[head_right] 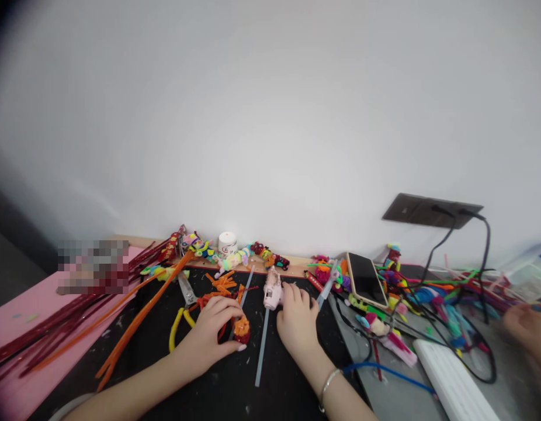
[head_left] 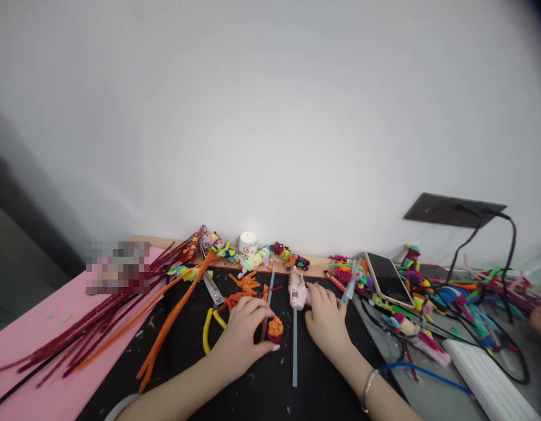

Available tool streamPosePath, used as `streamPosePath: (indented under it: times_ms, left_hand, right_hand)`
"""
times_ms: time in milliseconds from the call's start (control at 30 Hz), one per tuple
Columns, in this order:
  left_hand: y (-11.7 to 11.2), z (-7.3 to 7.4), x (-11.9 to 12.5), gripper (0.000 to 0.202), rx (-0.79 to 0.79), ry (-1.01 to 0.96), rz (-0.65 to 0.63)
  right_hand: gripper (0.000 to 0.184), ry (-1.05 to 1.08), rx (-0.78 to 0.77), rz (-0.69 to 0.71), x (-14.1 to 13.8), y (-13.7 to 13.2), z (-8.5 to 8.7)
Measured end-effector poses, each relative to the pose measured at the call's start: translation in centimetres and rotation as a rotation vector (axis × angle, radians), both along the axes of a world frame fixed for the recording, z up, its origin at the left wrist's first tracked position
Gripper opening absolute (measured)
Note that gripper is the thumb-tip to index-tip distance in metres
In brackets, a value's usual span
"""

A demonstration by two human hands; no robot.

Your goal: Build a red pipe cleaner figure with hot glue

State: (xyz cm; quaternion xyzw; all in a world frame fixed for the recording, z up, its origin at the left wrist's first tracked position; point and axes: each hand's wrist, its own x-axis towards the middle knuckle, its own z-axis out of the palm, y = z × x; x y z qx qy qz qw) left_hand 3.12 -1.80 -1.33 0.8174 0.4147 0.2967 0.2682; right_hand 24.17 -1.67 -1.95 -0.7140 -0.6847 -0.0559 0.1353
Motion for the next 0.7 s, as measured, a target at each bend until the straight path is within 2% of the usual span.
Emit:
streamPosePath:
  times_ms: [200,300,400,467,567,633,700]
  left_hand:
    - [0.0,0.1,-0.4,0.053,-0.010,0.053,0.001]
    - [0.3,0.4,-0.9,0.072,-0.024,0.110,-0.021]
    - [0.6,1.7,-1.8,0.097,-0.052,0.169,-0.051]
    - [0.6,3.4,-2.8,0.100,-0.073,0.206,-0.075]
    - [-0.1,6.9,-5.3,0.089,-0.076,0.223,-0.023]
    - [-1.1,8.8,-8.0,0.071,-0.026,0.248,0.030]
    - [-2.6,9.3,-11.4,0.055,0.071,0.242,0.130]
  right_hand:
    - [0.057,-0.027,-0.004,-0.010,-0.1,-0.1,0.1]
    - [0.061,-0.036,-0.012,-0.020,0.2,-0.2,0.2]
    - [0.062,-0.017,0.006,0.007,0.8,-0.1,0.9]
    - [0.060,0.005,0.062,0.075,1.3,-0.2,2.2]
    - [0.053,0.085,0.146,0.191,2.2,-1.4,5.6]
    - [0.051,0.199,0.108,0.235,3.1,-3.5,8.0]
    - [0.048,0.333,-0.014,0.251,4.2,-6.7,9.9]
